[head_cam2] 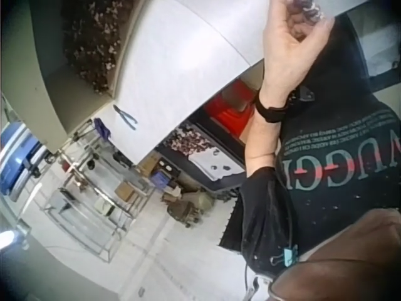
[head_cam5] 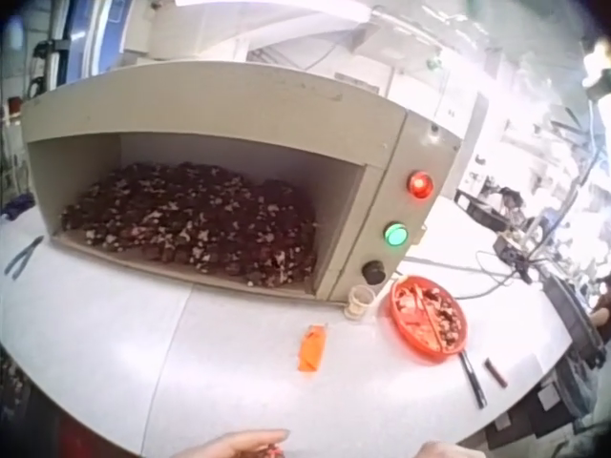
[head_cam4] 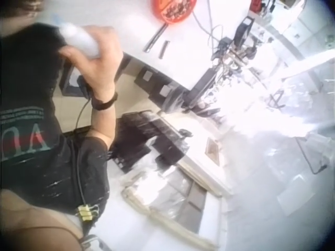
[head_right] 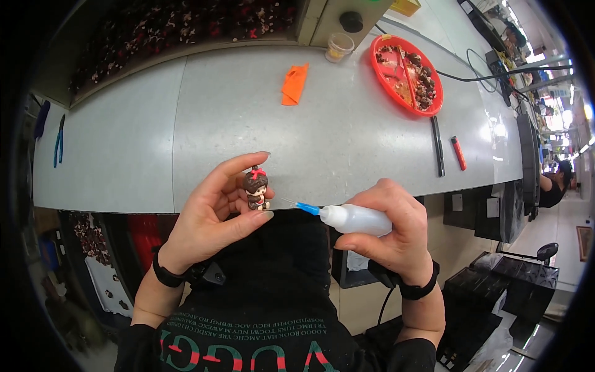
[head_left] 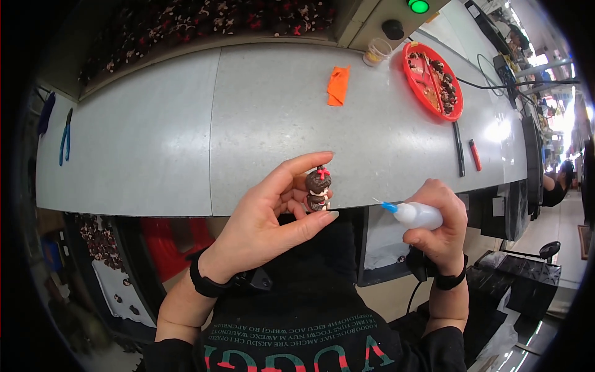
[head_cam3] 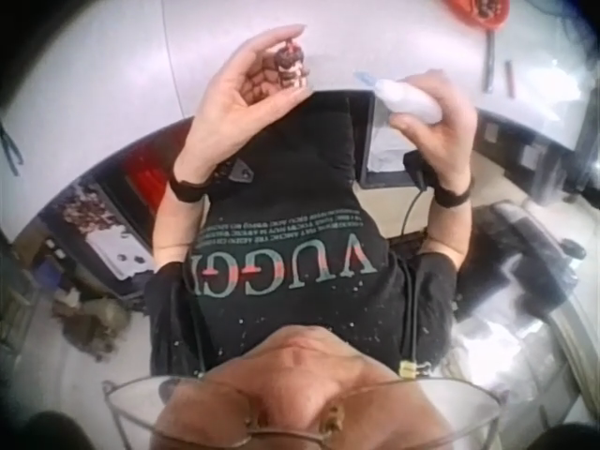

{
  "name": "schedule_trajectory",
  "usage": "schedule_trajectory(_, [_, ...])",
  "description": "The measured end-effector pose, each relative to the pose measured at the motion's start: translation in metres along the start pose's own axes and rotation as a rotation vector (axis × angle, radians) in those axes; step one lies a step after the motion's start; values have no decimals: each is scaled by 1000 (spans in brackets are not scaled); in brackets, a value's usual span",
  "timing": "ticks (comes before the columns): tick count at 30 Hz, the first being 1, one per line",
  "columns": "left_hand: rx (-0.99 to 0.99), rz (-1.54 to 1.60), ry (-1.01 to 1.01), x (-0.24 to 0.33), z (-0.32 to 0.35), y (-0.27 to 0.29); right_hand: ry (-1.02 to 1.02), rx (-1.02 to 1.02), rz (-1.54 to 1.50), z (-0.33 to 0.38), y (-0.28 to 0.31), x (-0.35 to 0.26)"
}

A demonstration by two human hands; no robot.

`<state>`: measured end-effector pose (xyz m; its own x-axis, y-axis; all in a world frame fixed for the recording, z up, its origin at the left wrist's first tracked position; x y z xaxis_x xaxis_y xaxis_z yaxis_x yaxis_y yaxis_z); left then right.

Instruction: Applying glue to small plastic figurines and attaching parts at a manufacturing workbench.

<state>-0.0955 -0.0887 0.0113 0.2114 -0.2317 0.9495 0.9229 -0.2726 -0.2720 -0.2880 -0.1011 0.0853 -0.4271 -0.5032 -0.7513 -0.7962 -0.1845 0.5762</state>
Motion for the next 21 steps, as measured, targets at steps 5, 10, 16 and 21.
schedule_trajectory(5, [-11, 45, 28, -2, 0, 1, 36, -33, 116, -10, -8, -6])
schedule_trajectory(10, [-24, 39, 16, -3, 0, 0, 59, -75, 187, -17, -16, -9])
schedule_trajectory(16, [-10, 38, 15, -1, 1, 1, 67, -110, 235, -22, -20, -11])
schedule_trajectory(21, [-17, 57, 18, 0, 1, 2, 75, -142, 249, -25, -23, -15])
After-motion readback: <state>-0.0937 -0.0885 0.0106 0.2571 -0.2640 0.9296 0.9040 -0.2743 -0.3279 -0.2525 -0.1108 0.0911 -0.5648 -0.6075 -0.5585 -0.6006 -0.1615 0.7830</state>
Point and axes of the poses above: each hand's wrist, its own z-axis away from the middle knuckle, its own y-axis out of the back of the hand, x = y × z, the point moved 9 cm from there along -z, towards the middle knuckle, and after that the axes turned 3 degrees about x, right-handed, at the moved point
